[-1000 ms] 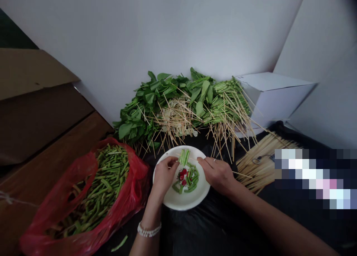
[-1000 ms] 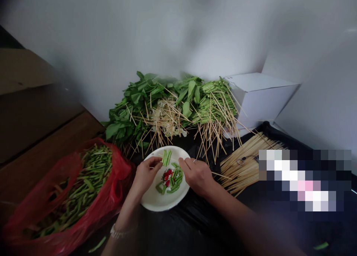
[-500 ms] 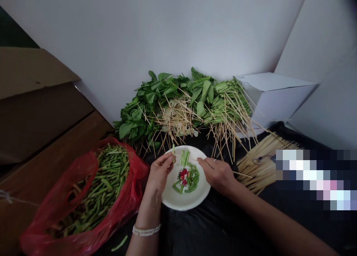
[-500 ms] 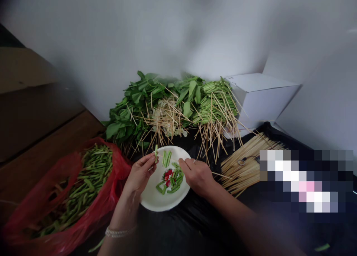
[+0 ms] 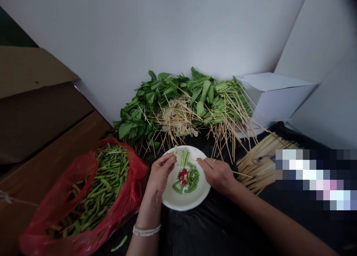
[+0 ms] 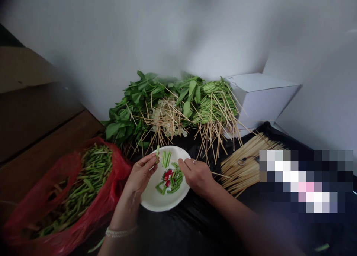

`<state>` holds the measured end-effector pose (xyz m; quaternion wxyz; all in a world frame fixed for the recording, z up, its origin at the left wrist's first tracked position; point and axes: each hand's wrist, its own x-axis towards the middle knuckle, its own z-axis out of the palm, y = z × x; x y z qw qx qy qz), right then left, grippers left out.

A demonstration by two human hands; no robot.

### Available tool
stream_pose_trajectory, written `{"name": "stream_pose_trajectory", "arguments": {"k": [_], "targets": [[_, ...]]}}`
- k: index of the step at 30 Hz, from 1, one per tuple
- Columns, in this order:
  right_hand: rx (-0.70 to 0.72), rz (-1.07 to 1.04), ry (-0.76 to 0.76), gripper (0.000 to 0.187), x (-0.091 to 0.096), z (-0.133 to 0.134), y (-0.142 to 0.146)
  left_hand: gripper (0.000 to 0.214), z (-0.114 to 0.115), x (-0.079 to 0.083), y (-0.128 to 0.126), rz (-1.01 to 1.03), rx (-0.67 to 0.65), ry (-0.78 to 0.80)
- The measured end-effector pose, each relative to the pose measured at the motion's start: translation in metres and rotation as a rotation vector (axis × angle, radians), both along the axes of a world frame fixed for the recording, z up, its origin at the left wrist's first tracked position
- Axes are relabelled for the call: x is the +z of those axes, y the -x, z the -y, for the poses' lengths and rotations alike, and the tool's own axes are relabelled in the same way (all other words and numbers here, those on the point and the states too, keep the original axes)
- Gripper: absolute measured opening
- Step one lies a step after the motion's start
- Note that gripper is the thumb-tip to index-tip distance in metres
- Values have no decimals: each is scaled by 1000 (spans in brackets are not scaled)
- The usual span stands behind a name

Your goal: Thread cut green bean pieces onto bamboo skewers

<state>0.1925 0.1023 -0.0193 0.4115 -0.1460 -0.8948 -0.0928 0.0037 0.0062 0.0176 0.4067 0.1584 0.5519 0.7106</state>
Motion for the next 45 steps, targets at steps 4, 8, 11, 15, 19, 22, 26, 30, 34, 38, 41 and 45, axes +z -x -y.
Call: {"name": "stream_pose_trajectory", "arguments": {"k": [4, 8, 11, 15, 19, 22, 26, 30, 34, 38, 41, 45], "targets": [[-8, 4, 5, 22, 2, 1, 0, 33, 0, 1, 0, 0, 8, -12], [2, 5, 29, 22, 3, 1, 0, 32, 1, 3, -1, -2, 9, -18], [4, 13, 43, 21, 2, 2, 0, 32, 1, 3, -2, -14, -6, -6], [18, 23, 67, 21, 1, 2, 0, 32, 1, 1, -3, -13, -36, 12], [15, 25, 68, 22, 1, 2, 0, 32, 2, 1, -2, 5, -59, 4], [16, 16, 55, 22, 1, 1, 0, 32, 2, 3, -2, 40, -70, -2], [24, 19, 47, 22, 1, 2, 0, 30, 3, 3, -2, 68, -106, 21], [26, 33, 46, 21, 3, 2, 0, 28, 3, 3, -3, 64, -137, 44], [23, 14, 33, 22, 5, 2, 0, 28, 4, 2, -3, -37, -158, 63], [-51, -23, 5, 22, 4, 0, 0, 29, 6, 0, -7, -260, -308, 86], [-97, -14, -3, 22, 1, -2, 0, 19, 7, -7, -13, -512, -499, 170], [-91, 7, 11, 23, 0, -2, 0, 16, 8, -19, -20, -872, -633, 262]]}}
